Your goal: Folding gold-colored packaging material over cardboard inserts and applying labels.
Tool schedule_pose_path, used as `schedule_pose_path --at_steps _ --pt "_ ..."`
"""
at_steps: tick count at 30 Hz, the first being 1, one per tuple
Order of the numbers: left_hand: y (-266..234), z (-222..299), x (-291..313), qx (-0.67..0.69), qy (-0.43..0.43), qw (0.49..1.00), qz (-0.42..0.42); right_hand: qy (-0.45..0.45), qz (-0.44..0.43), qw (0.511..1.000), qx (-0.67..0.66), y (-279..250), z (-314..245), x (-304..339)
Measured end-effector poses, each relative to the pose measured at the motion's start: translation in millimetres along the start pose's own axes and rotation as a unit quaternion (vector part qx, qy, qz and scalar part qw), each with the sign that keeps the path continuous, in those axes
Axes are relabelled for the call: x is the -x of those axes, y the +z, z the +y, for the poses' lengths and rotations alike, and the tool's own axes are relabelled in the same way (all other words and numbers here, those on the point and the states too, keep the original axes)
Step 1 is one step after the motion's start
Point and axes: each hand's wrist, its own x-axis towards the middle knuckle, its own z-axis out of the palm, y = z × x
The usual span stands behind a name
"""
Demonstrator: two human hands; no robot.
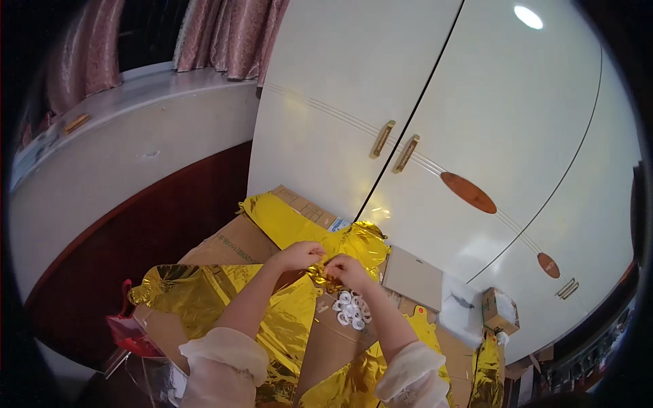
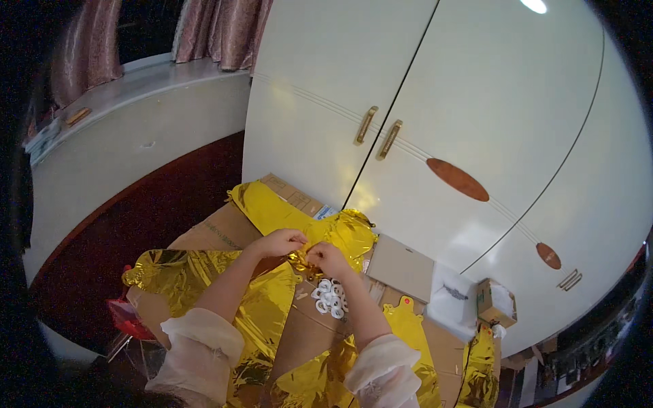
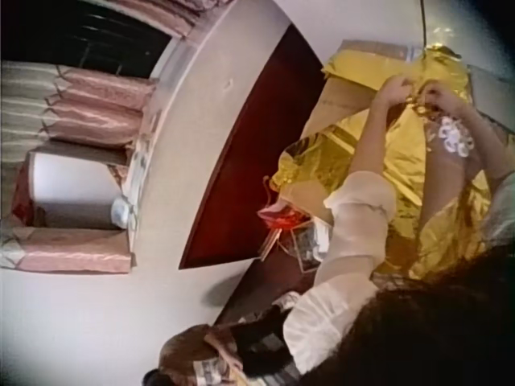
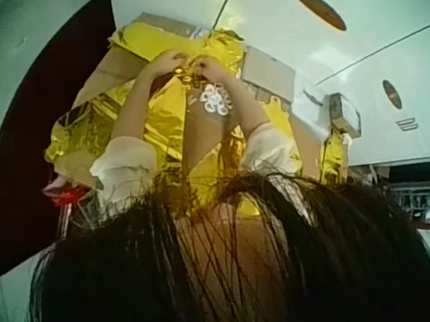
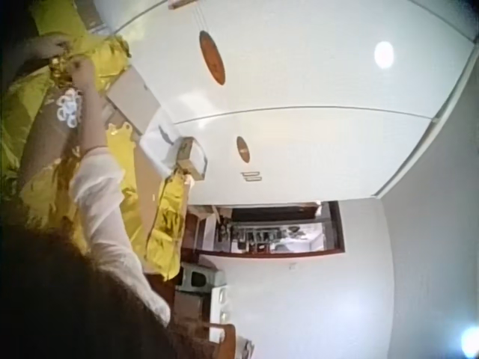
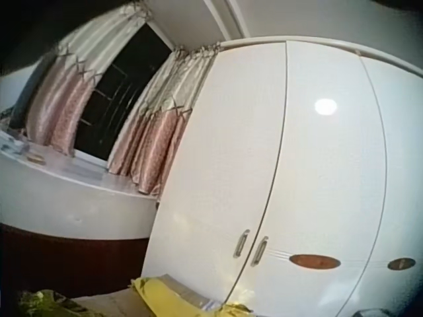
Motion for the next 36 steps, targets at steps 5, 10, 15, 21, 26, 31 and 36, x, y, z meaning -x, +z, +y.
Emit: schedule_pose_path --at_steps 5,10,15,21,26,31,36 --pt "-1.2 -8.4 2.7 -0.026 0.048 0.998 -0.005 0.043 0.061 0.994 0.083 -9.2 -22.8 -4.1" --pt "-1.8 -6.2 -0.6 -0.07 0.031 0.996 0.035 -0.096 0.163 0.956 0.226 -14.4 -35.9 1.0" --pt "-1.8 1.0 2.2 -0.068 0.021 0.996 0.056 -0.129 0.154 0.93 0.307 -26.8 -55.3 23.6" --pt "-5.3 5.8 4.0 -0.098 0.005 0.994 0.056 -0.15 0.098 0.922 0.344 -24.8 -52.4 49.1" --pt "-4.3 11.2 4.1 -0.086 -0.003 0.994 0.064 -0.102 0.075 0.961 0.247 -22.5 -24.4 43.4" --pt "-4.1 5.4 -0.1 -0.061 -0.022 0.994 0.083 0.042 0.113 0.992 -0.032 -11.4 -27.9 38.4" --pt "-4.4 -6.9 -2.8 -0.034 -0.007 0.987 0.156 0.061 0.157 0.984 0.057 -9.8 -42.2 36.0"
